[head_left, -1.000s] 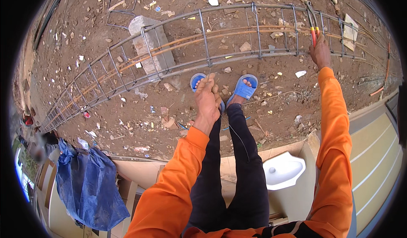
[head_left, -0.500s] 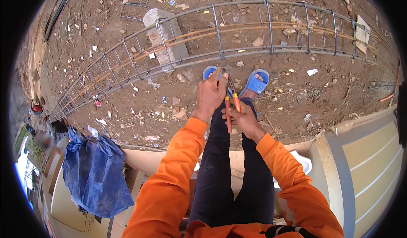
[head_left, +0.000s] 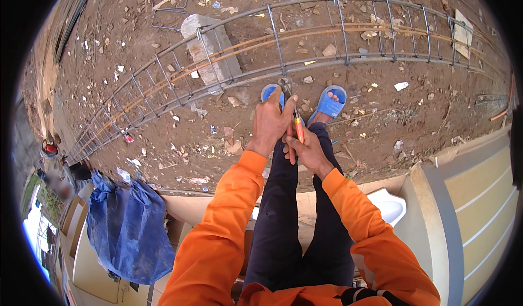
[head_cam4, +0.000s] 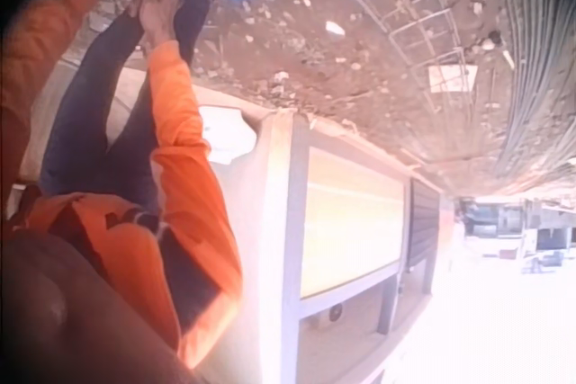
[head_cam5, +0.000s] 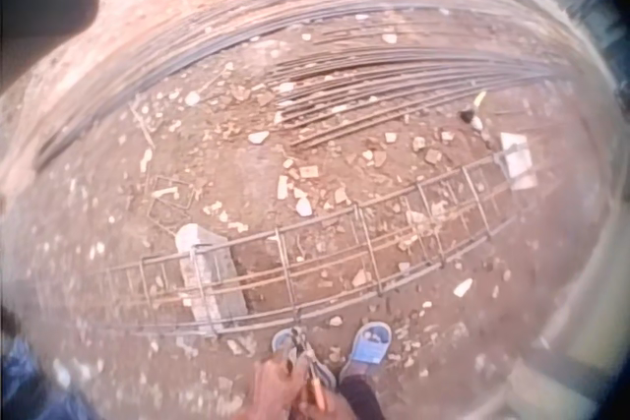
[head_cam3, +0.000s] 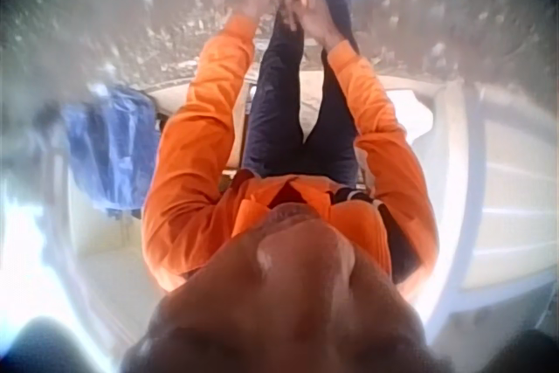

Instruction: The person assembles a rebar cage by hand, using pliers to twist wire ties at intersections of vertical and horizontal steel bars. The person repeatedly positions wire ties, twists them with pliers, and moves along the cage to secure additional joints.

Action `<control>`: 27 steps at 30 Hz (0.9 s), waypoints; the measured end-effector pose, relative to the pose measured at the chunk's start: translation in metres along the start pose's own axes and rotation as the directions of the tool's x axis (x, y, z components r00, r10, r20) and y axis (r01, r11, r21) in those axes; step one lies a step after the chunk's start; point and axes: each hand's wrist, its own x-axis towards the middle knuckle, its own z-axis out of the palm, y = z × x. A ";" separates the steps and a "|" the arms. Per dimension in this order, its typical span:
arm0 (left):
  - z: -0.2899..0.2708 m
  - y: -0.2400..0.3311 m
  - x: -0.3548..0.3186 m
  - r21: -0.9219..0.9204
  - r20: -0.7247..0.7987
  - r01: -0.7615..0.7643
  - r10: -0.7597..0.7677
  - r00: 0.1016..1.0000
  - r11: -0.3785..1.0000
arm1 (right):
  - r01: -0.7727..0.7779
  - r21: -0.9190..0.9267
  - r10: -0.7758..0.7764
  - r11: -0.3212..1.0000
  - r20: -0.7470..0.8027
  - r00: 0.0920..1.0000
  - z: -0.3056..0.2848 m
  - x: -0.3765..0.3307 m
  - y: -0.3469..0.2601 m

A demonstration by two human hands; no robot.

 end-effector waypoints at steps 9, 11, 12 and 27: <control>-0.001 0.008 0.007 0.115 0.118 0.141 -0.154 0.981 0.983 | -0.408 0.287 0.358 0.867 0.213 0.909 -0.001 -0.008 -0.022; -0.005 0.007 0.010 0.116 0.162 0.135 -0.153 0.975 0.984 | -0.402 0.275 0.387 0.873 0.110 0.916 0.012 -0.013 -0.026; -0.007 0.009 0.011 0.116 0.189 0.133 -0.153 0.970 0.984 | -0.401 0.272 0.402 0.875 0.054 0.914 0.017 -0.014 -0.024; -0.010 -0.012 0.019 0.137 0.237 -0.021 -0.012 0.971 0.990 | -0.385 0.391 0.395 0.836 0.058 0.917 0.048 0.012 0.017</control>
